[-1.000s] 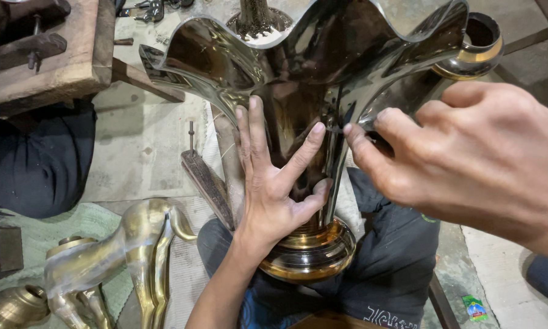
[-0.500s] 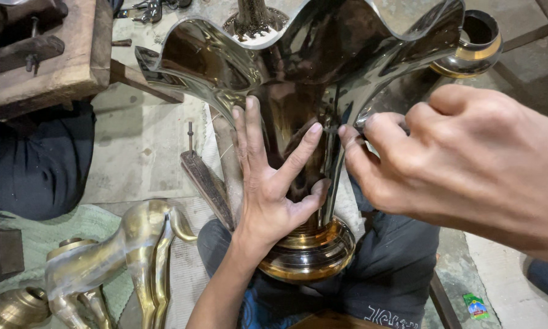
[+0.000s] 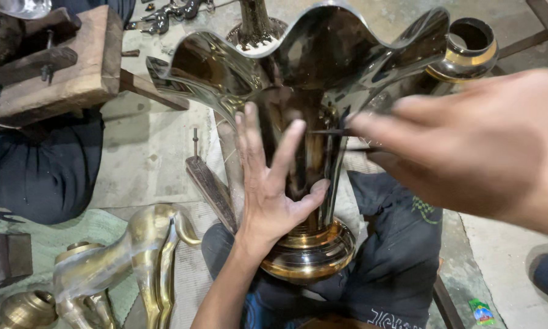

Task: The person sits on the workshop floor holding a large flared brass vase on their lap and scrapes and trims its rim with a handheld blade, rotating the vase and steadying it with the other hand to work around the edge.

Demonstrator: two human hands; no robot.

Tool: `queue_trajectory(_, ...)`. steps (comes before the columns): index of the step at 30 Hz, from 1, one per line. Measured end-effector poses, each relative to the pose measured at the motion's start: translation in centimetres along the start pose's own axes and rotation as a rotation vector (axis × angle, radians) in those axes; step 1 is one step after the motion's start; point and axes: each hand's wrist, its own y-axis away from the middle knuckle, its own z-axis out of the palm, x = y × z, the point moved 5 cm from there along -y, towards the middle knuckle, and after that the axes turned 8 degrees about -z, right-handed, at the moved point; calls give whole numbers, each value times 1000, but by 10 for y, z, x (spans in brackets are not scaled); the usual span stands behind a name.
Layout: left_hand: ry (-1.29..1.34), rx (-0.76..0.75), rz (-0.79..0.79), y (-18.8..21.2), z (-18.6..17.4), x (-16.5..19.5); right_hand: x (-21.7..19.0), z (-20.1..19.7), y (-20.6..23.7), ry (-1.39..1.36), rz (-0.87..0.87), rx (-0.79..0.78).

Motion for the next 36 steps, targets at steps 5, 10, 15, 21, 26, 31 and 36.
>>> queue_trajectory(5, 54, 62, -215, 6, -3, -13, 50, 27, 39, -814, 294, 556)
queue_trajectory(10, 422, -147, -586, 18, 6, -46, 69, 83, 56, -873, 591, 923)
queue_trajectory(15, 536, -120, -452, 18, 10, -59, 59, 76, 22, -504, 297, 911)
queue_trajectory(21, 761, -95, -409, 18, 17, -73, 53, 50, 3, -715, 274, 981)
queue_trajectory(26, 1093, -176, -480, 27, 39, -103, 36, 6, -32, -447, 199, 951)
queue_trajectory(31, 1650, -359, -663, 44, 86, -138, -9, -28, -86, -15, 66, 865)
queue_trajectory(36, 1685, -416, -685, 56, 94, -158, -35, -34, -118, 161, 67, 690)
